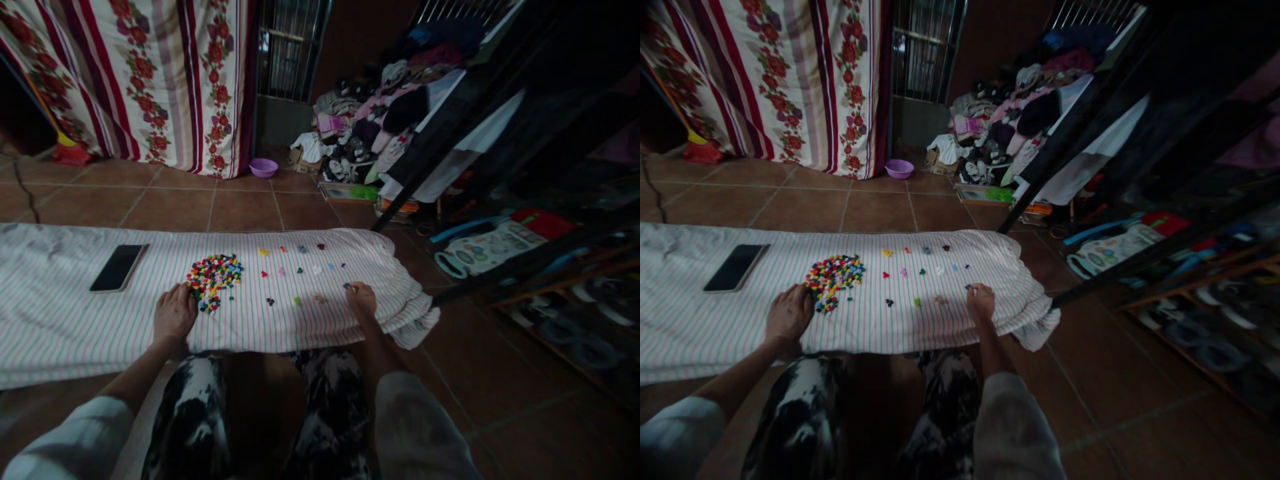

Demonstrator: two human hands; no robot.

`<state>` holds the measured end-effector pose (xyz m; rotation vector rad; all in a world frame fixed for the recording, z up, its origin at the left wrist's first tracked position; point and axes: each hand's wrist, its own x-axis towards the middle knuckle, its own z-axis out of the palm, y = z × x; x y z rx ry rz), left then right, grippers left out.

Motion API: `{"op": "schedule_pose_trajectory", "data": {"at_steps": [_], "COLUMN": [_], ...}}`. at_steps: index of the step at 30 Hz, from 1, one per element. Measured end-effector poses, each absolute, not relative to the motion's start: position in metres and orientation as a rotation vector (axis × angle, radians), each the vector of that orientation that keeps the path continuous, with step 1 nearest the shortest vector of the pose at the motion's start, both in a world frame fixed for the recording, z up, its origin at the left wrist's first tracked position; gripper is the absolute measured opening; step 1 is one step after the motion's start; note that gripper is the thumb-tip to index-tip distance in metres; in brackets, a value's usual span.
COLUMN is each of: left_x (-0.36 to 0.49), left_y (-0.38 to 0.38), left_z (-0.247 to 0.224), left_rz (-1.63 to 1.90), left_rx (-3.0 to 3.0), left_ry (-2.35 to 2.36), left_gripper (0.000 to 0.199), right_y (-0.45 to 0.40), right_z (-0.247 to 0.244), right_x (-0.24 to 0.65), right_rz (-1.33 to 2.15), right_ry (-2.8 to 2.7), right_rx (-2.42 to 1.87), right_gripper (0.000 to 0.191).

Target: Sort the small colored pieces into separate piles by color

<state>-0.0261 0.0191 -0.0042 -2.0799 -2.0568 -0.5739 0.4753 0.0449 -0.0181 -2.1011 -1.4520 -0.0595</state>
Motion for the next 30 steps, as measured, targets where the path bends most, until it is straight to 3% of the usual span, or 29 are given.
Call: {"op": "schedule_pose_trajectory", "data": {"at_steps": [16,21,30], "left_x": [-0.027,-0.027,-0.034], "left_y": [0.019,0.02,0.015], "left_z": [-0.007,-0.008,-0.012], "left_rz": [-0.582,-0.639,-0.736], "left_rx": [-2.083,-2.076,-2.163], "left_ry": [-2.104,-2.097,-2.089], "left_gripper": [0.038,0.037,0.037], "right_y": [0.033,0.028,-0.011], "right_z": [-0.013,-0.01,-0.018], "right_x": [0.456,0.408,0.301], "right_rz": [-0.062,-0.097,0.158], "right_ry": [-1.388,-1.505,-1.743], "right_rx": [-1.909,-1.637,-1.355], "right_gripper": [0.032,0.031,0.027]}}
